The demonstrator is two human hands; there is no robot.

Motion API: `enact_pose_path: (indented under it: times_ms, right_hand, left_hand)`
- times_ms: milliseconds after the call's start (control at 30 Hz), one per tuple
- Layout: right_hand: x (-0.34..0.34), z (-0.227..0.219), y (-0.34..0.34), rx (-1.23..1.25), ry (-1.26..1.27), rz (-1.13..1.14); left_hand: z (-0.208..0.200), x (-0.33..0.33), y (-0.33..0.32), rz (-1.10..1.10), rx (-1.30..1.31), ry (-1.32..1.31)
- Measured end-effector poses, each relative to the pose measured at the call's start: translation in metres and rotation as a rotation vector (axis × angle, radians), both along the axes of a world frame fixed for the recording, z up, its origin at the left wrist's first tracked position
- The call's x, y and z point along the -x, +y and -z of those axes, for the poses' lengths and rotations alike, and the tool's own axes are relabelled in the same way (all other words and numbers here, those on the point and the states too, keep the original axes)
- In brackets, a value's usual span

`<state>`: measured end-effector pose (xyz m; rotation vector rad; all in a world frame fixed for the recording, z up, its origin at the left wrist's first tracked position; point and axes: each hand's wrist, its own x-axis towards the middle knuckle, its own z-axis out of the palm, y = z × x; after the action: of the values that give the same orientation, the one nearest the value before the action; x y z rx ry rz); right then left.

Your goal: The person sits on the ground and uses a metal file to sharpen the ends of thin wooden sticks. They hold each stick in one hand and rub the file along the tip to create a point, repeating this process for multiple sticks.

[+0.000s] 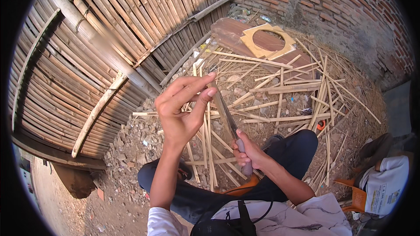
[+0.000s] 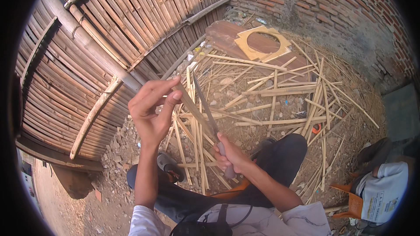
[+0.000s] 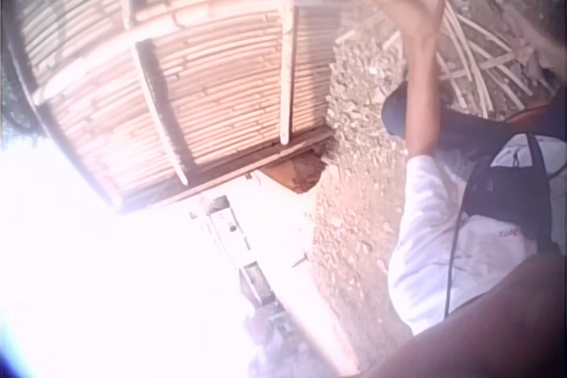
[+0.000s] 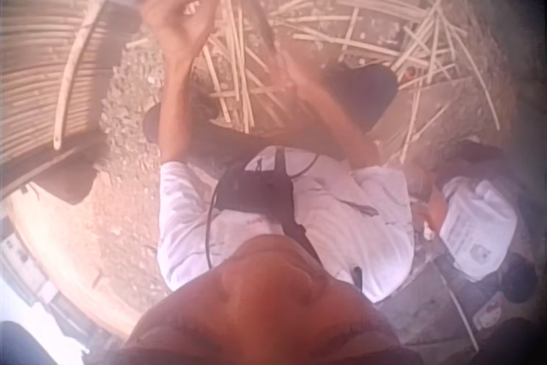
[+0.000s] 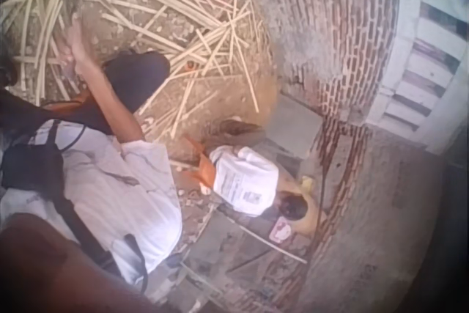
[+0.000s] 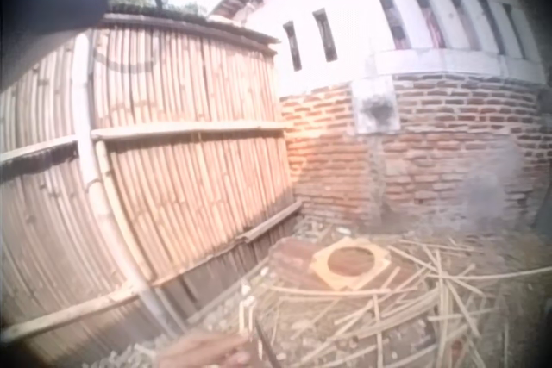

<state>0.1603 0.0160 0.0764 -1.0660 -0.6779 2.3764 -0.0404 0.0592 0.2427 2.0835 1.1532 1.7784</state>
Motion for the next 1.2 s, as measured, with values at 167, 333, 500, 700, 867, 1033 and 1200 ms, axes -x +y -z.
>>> enact_pose_path:
  times_ms: [167, 333, 500, 700, 867, 1033, 1200]
  right_hand:
    - [-0.011, 0.061, -0.008, 0.106, -0.032, 0.034]
    - [0.004, 0.021, -0.016, -0.163, -0.144, -0.029]
    - [0.016, -0.023, -0.019, -0.079, 0.076, 0.025]
    - [0.009, -0.017, -0.014, -0.032, 0.071, 0.044]
    - [0.011, -0.048, -0.008, -0.072, 0.127, 0.031]
    - [0.011, -0.048, -0.006, -0.055, 0.178, -0.005]
    - [0.007, -0.012, -0.017, 0.057, 0.137, 0.035]
  left_hand:
    - [0.002, 0.005, 0.0, 0.05, 0.057, -0.06]
    - [0.017, -0.001, 0.009, 0.232, 0.104, -0.365]
    - [0.023, -0.008, 0.009, 0.167, 0.109, -0.393]
    - [0.012, -0.013, 0.0, 0.272, 0.203, -0.404]
    - [0.013, -0.008, 0.004, 0.247, 0.164, -0.32]
    - [0.008, 0.0, 0.004, 0.099, 0.144, -0.215]
    - [0.008, 0.005, -0.003, -0.002, 0.187, -0.138]
